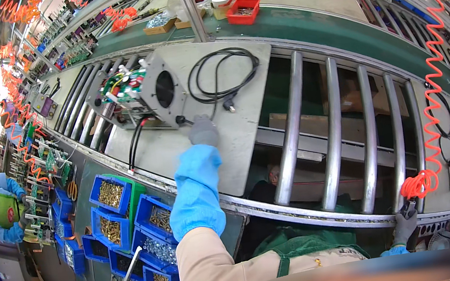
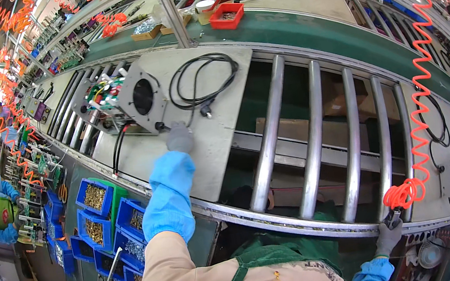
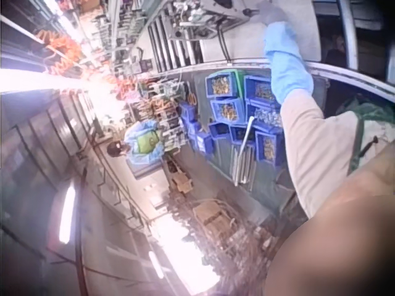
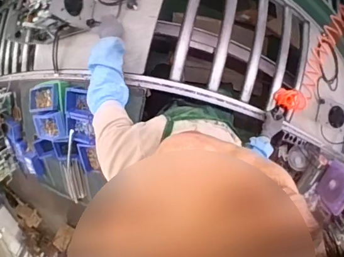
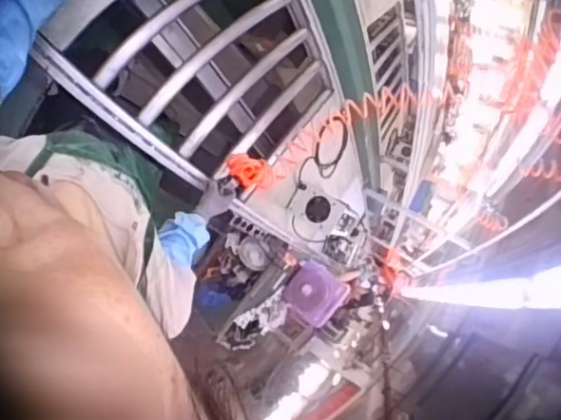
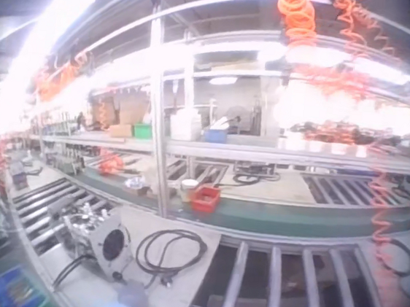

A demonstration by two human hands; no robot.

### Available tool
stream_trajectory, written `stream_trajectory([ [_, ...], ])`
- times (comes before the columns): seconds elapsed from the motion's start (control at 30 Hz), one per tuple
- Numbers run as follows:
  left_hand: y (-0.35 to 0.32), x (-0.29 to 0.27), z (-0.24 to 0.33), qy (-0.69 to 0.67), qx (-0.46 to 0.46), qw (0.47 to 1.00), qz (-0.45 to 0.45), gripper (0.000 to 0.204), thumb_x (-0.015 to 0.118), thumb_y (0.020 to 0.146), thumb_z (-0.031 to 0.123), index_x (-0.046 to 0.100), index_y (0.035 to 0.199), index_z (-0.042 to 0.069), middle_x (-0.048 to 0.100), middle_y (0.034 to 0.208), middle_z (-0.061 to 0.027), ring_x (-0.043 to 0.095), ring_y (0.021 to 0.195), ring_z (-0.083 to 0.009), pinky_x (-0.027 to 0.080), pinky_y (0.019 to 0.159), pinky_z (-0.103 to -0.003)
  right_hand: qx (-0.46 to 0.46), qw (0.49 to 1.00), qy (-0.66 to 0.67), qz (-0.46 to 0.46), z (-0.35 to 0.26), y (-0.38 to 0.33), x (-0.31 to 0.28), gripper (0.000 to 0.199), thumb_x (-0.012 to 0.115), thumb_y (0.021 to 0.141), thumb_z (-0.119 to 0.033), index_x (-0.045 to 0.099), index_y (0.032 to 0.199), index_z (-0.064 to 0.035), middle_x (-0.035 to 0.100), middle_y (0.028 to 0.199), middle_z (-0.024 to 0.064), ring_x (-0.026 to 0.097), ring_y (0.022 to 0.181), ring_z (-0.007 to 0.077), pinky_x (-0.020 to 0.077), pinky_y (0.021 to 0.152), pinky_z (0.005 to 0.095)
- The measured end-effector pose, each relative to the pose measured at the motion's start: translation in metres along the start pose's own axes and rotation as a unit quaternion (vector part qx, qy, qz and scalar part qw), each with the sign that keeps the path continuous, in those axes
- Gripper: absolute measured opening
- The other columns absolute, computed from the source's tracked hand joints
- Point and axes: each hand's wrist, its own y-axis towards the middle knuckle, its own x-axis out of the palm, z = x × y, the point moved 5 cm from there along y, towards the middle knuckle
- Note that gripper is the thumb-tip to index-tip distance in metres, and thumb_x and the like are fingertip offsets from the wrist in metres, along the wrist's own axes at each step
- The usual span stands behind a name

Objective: Assembling and wiring electronic components on an inverter frame using a pneumatic screwdriver on a factory assembly line.

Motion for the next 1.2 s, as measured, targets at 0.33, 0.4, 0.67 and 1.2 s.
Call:
stream_trajectory([
  [0.33, -0.141, -0.036, 0.192, -0.185, 0.154, 0.97, 0.036, 0.029, 0.054, 0.088, 0.022, 0.052, 0.112, 0.006, 0.05, 0.12, -0.0161, 0.061, 0.103, -0.0359, 0.052, 0.08, -0.045, 0.066, 0.988, 0.135, -0.041, 0.032, -0.004, -0.007, 0.033, 0.062, 0.068, 0.005, 0.055, 0.099, -0.0054, 0.053, 0.082, -0.0007, 0.05, 0.067, 0.0102, 0.0434, 0.059, 0.0255],
  [0.4, -0.165, -0.037, 0.226, -0.203, 0.18, 0.962, 0.024, 0.029, 0.054, 0.088, 0.022, 0.052, 0.112, 0.006, 0.05, 0.119, -0.0168, 0.061, 0.102, -0.0358, 0.052, 0.081, -0.045, 0.097, 0.981, 0.163, -0.03, 0.031, -0.015, -0.011, 0.035, 0.064, 0.069, 0.004, 0.055, 0.101, -0.0055, 0.054, 0.08, -0.0001, 0.05, 0.063, 0.0098, 0.0429, 0.056, 0.0248],
  [0.67, -0.234, -0.053, 0.349, -0.232, 0.311, 0.921, -0.031, 0.039, 0.056, 0.087, 0.025, 0.049, 0.119, 0.004, 0.048, 0.121, -0.0179, 0.057, 0.106, -0.0364, 0.05, 0.087, -0.045, 0.02, 0.981, 0.183, 0.058, 0.109, -0.018, -0.012, 0.058, 0.081, 0.061, -0.003, 0.058, 0.115, -0.0033, 0.063, 0.1, 0.0042, 0.059, 0.089, 0.0173, 0.0491, 0.084, 0.033],
  [1.2, -0.329, -0.049, 0.312, -0.481, 0.408, 0.734, -0.252, 0.043, 0.061, 0.089, 0.023, 0.055, 0.126, 0.002, 0.064, 0.11, -0.0143, 0.062, 0.098, -0.0208, 0.049, 0.085, -0.03, 0.003, 0.976, 0.186, -0.109, 0.06, -0.052, -0.022, 0.03, 0.071, 0.077, -0.008, 0.06, 0.106, -0.0066, 0.06, 0.09, 0.0027, 0.058, 0.08, 0.0135, 0.0512, 0.075, 0.0281],
])
